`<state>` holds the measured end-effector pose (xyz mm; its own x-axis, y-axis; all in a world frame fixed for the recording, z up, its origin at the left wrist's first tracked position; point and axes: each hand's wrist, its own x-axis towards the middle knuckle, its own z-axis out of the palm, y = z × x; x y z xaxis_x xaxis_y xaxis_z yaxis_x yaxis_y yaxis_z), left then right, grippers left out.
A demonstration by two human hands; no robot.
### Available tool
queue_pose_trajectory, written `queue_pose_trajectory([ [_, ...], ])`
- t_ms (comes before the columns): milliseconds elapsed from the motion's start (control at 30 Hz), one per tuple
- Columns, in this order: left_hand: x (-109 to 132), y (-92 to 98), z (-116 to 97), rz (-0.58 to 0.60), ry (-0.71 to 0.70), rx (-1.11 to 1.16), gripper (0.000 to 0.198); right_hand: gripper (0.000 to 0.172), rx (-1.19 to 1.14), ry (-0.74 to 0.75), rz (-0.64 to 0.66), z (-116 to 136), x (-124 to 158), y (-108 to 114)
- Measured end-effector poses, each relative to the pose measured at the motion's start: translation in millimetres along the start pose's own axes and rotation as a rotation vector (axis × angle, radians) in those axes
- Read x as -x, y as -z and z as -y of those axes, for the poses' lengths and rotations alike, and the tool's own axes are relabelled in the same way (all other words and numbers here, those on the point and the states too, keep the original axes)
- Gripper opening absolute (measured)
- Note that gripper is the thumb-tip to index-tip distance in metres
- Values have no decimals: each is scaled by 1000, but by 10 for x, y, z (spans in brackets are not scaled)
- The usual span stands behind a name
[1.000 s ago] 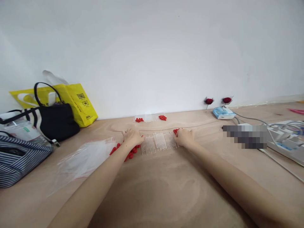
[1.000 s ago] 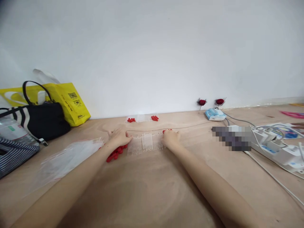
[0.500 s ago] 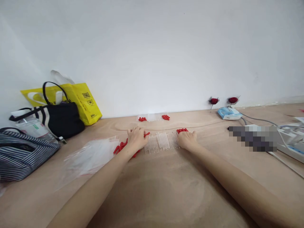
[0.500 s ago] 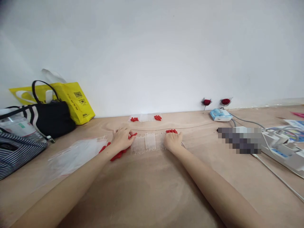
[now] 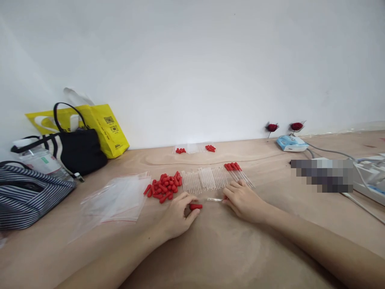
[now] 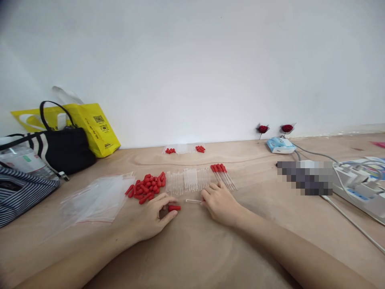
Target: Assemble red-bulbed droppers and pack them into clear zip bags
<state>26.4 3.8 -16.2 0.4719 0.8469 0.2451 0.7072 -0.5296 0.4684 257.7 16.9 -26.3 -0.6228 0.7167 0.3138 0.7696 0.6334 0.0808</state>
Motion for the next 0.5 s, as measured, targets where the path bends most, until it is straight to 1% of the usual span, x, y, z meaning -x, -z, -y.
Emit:
queue_pose_trajectory([
  [100, -29, -11, -12, 11, 39, 16, 17, 12, -57, -4, 26, -9, -15, 2],
  [200, -56, -37, -23, 13, 65, 29, 12, 12, -224, -34, 52, -46, -39, 35],
  [333, -60, -89, -8, -40, 41, 28, 8, 19, -428, -103, 29, -58, -65, 24],
  [433, -37, -126, 29, -81, 44, 38, 6, 13, -477, -131, 14, -11, -62, -39],
  [500, -25, -139, 54, -89, 68, 59, 7, 9, -463, -148, 2, 32, -52, -84],
])
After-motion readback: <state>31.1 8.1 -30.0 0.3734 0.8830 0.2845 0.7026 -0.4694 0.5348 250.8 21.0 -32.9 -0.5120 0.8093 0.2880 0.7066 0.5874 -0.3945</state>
